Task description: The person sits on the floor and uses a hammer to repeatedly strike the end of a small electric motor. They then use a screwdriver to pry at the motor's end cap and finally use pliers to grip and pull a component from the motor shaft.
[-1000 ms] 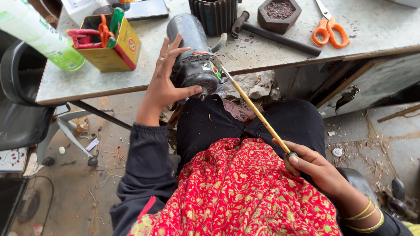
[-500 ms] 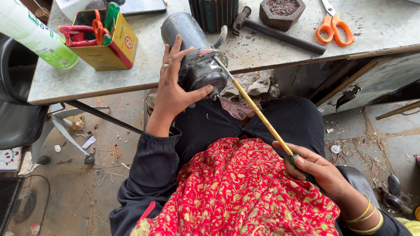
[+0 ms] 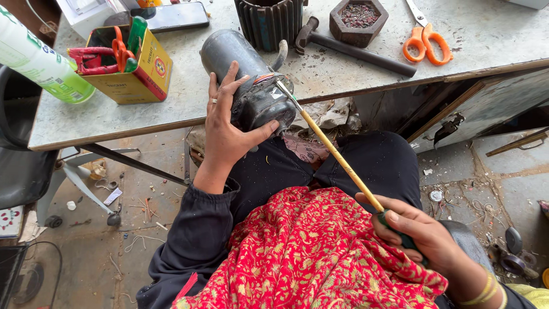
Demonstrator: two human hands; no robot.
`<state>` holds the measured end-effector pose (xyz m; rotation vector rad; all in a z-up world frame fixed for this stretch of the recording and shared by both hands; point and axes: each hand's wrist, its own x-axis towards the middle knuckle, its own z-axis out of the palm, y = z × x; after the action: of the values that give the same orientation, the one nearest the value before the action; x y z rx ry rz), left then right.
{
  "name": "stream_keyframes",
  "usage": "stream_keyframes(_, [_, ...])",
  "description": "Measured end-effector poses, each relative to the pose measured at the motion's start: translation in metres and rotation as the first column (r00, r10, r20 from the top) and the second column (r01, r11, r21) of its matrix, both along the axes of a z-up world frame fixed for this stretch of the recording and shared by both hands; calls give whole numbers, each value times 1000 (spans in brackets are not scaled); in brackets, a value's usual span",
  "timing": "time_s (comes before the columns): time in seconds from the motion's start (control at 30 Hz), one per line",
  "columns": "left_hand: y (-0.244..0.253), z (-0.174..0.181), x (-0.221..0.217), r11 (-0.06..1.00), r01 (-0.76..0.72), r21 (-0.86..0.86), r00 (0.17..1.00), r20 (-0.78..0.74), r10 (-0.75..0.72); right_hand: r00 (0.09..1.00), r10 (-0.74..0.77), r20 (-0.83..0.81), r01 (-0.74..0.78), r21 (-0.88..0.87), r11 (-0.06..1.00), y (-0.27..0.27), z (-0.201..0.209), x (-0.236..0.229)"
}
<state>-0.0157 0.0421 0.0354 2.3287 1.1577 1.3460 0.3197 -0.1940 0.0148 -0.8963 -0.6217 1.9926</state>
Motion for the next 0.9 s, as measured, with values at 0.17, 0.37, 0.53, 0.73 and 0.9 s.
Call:
stream_keyframes(0.17, [-1,0,-2,1000,-3,-24,1000,2,3,834,-48,549,-9,101,995,6,19,3])
stream_keyframes(0.37, [-3,-1,-1,1000,-2,-12,1000,7,2,-15,-348,938,-387,315,866,-1,35,-9])
stream_keyframes(0.53, [-4,-5,6,999,-34,40,999,15,34,536,-381,754,-262,577,773,0,41,4])
stream_keyframes(0.73, [-3,-7,10,998,-52,47,999,15,52,962,-28,270,3,92,996,3,41,17])
stream_keyframes(0.9, [-2,-6,9,996,-33,81,999,21,32,101,-613,784,-506,571,646,1,40,-8])
